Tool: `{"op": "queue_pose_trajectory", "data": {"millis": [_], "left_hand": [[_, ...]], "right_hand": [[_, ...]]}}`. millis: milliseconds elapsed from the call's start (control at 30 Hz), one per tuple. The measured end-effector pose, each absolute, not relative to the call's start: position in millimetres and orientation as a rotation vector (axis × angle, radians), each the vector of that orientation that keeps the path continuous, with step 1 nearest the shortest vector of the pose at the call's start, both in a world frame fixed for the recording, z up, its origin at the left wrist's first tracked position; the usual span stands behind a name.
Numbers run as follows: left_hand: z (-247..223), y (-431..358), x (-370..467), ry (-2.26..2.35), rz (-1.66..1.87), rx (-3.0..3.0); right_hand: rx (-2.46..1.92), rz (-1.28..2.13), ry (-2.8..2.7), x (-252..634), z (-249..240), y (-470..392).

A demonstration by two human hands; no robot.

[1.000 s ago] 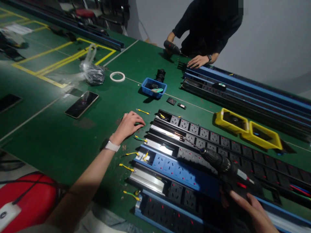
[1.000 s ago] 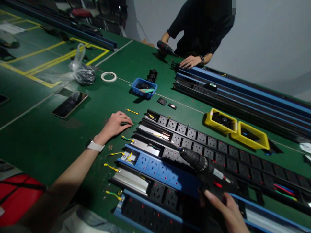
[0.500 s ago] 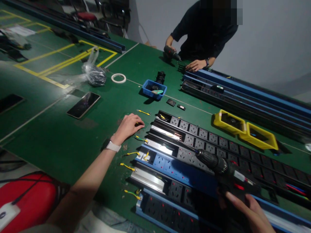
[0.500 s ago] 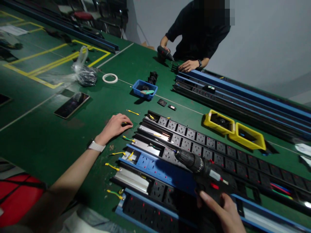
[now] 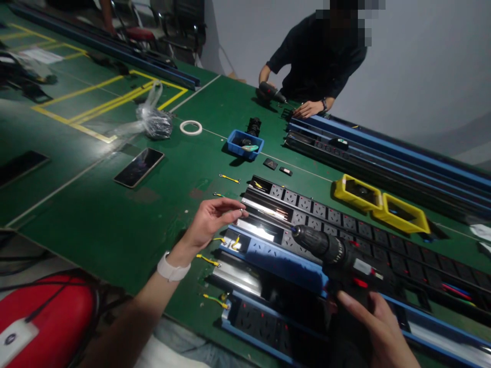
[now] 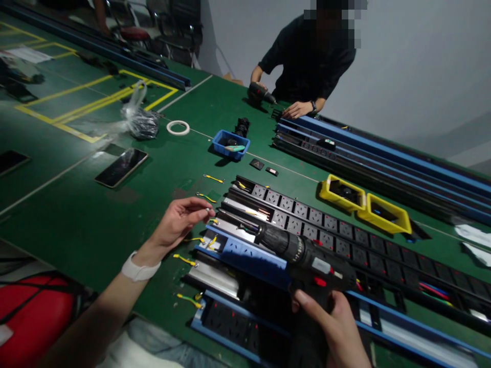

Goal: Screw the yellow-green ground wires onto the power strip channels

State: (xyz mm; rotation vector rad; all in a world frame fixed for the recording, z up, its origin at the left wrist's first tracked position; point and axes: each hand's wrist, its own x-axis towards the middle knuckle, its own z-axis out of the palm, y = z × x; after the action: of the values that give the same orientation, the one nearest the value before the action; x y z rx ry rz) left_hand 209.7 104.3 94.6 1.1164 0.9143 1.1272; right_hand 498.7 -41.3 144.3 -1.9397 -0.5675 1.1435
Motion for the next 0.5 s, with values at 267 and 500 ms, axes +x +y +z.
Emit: {"op": "queue_pose_trajectory", "data": {"millis": [267, 500], "left_hand": [[114.7, 86.2, 207.5, 0.802, 1.088, 0.993], [114.4, 82.4, 200.3, 0.722, 1.063, 0.976]], "right_hand": [[-1.991, 1.113, -0.708, 501.8, 137.9, -50.0], [-2.010, 1.011, -0.733, 498.2, 141.2, -53.0]]}}
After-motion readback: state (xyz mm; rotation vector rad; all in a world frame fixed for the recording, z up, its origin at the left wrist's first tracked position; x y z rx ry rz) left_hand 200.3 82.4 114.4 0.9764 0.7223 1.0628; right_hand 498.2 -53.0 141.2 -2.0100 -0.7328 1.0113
